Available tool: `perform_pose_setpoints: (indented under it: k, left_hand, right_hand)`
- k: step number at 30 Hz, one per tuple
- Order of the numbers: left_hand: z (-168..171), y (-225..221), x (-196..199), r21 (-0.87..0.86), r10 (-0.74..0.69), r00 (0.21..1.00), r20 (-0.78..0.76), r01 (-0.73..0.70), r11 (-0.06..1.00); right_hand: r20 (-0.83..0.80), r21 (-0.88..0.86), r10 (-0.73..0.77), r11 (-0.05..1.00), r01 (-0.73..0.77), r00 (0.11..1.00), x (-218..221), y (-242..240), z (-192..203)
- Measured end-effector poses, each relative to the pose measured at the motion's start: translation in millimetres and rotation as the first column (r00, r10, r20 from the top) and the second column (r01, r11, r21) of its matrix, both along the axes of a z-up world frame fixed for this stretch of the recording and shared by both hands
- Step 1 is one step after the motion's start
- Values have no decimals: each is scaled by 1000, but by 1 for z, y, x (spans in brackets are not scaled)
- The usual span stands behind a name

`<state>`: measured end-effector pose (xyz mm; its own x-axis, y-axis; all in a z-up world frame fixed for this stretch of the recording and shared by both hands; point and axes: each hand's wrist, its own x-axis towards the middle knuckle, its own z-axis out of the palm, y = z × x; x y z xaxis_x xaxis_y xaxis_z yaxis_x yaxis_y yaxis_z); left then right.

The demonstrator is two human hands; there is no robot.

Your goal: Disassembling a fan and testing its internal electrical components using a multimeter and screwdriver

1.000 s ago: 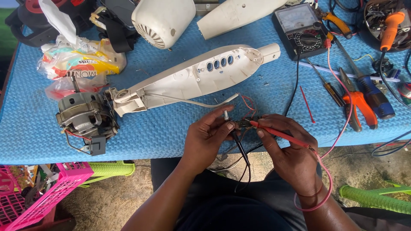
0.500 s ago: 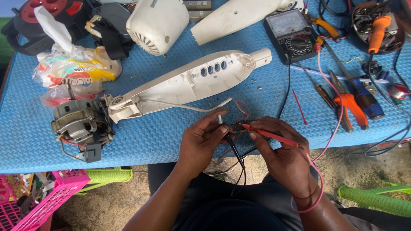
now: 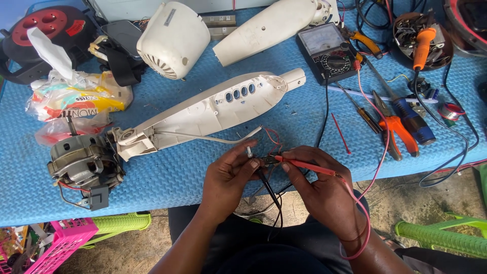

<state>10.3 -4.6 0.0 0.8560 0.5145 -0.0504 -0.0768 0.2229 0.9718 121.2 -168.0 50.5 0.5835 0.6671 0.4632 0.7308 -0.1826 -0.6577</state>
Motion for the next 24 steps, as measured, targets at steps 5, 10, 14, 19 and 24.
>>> perform_pose_setpoints:
  k: [5, 10, 14, 19, 24]
  left_hand:
    - [1, 1, 0, 20, -7, 1000, -2, 7, 1000]
    - [4, 1, 1, 25, -5, 999, -35, 6, 1000]
    - [1, 1, 1, -24, -1, 1000, -21, 0, 1000]
    - [-1, 1, 0, -10, -13, 1000, 22, 13, 1000]
    - [0, 1, 0, -7, -10, 1000, 8, 10, 1000]
  right_hand:
    - [-54, -37, -17, 999, 15, 998, 1, -1, 1]
    - [-68, -43, -23, 999, 20, 997, 2, -4, -1]
    - [-52, 10, -69, 998, 69, 996, 5, -8, -4]
    - [-95, 14, -54, 998, 55, 994, 6, -9, -8]
    - [-24, 8, -52, 999, 52, 998, 6, -9, -10]
